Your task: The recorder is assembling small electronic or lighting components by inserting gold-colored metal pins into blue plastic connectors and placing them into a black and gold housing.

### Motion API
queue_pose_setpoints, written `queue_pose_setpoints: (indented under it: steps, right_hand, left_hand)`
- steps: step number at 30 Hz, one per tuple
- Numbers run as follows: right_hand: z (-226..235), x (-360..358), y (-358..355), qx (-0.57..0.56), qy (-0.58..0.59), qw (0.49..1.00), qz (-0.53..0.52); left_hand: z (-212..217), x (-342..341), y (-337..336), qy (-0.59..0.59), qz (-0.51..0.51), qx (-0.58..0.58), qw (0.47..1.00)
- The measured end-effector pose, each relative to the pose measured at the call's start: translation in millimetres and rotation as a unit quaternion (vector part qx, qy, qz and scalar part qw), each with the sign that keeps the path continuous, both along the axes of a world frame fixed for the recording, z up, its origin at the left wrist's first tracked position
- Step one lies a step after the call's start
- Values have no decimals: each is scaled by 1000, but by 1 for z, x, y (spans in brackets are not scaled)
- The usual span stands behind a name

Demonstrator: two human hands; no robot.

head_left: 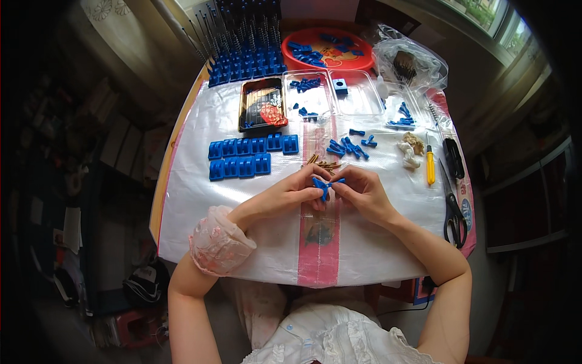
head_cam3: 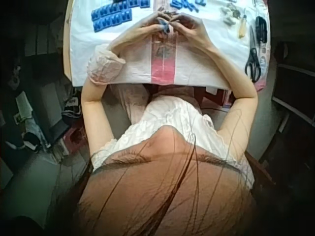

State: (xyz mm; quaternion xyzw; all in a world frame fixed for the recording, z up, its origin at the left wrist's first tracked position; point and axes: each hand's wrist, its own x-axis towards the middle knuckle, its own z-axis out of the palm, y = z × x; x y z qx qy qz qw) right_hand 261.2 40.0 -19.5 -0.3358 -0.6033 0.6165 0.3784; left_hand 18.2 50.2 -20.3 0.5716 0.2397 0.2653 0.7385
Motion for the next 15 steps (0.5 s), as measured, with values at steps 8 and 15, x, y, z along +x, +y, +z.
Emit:
queue_pose_setpoints:
  steps: [8,15]
  right_hand:
    - [-2,-2,-2,23,7,1000,5]
    - [-3,-1,-1,19,4,1000,9]
  left_hand:
    - [10,1,-6,57,-12,62,996]
    - [12,3,-11,94,9,64,993]
